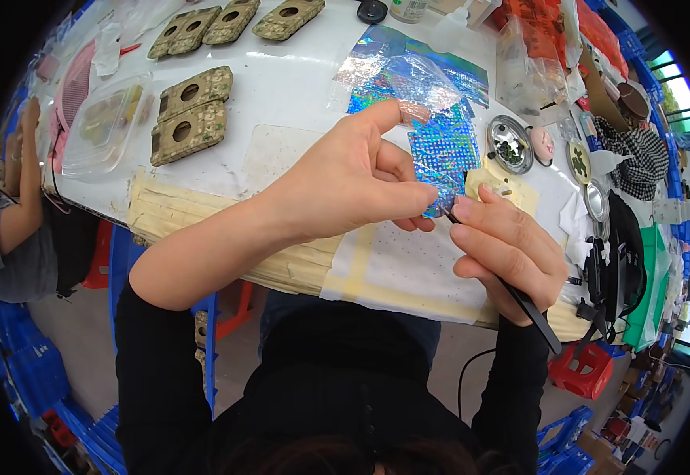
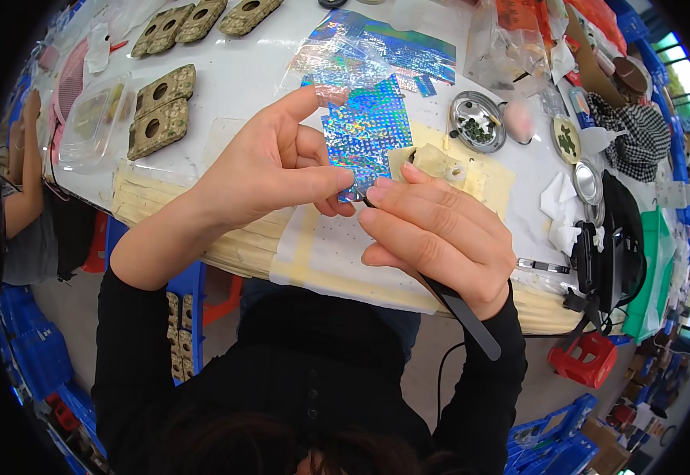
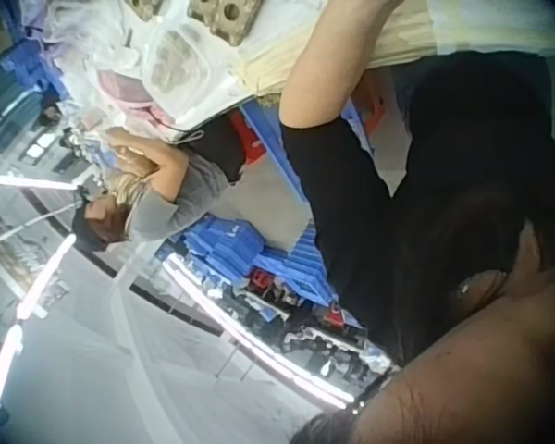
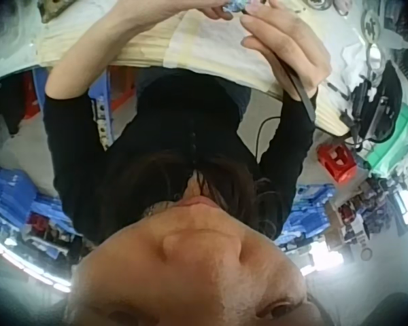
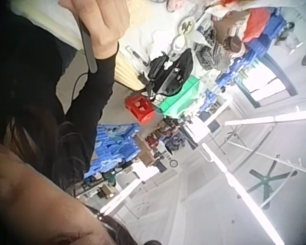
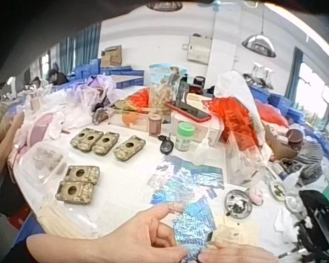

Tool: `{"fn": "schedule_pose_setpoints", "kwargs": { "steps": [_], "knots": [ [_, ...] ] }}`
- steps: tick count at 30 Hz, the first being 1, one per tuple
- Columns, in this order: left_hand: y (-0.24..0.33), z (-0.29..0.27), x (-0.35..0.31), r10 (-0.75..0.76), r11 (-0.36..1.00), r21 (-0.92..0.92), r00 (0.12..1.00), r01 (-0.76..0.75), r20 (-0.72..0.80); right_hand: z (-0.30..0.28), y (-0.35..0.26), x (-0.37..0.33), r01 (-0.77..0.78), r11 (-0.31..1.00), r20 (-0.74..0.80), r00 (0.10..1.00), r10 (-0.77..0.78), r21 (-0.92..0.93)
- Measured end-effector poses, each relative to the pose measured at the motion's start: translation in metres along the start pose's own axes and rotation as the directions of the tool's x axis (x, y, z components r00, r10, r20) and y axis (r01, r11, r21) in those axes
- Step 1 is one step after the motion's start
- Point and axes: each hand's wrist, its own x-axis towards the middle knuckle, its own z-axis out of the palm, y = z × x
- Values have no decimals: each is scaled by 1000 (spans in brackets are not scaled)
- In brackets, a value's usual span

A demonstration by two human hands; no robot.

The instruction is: Use tweezers to precisely apply small decorative stones or elements onto a holographic template or sheet.

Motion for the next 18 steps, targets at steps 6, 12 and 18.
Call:
{"fn": "schedule_pose_setpoints", "kwargs": {
  "steps": [6, 12, 18],
  "knots": [
    [1, -1, 0, 0, 1000, 5, 1000, 0, 16, -1, -1, 1, -10, 1000, 16, 1000, 10, -2],
    [0, -1, 0, 14, 1000, 9, 1000, -14, 20, -3, -2, 1, -29, 999, 19, 999, 28, 23],
    [-3, -1, 1, 31, 998, 46, 999, -30, -9, -4, -1, -2, -67, 992, 0, 998, 67, 103]
  ]
}}
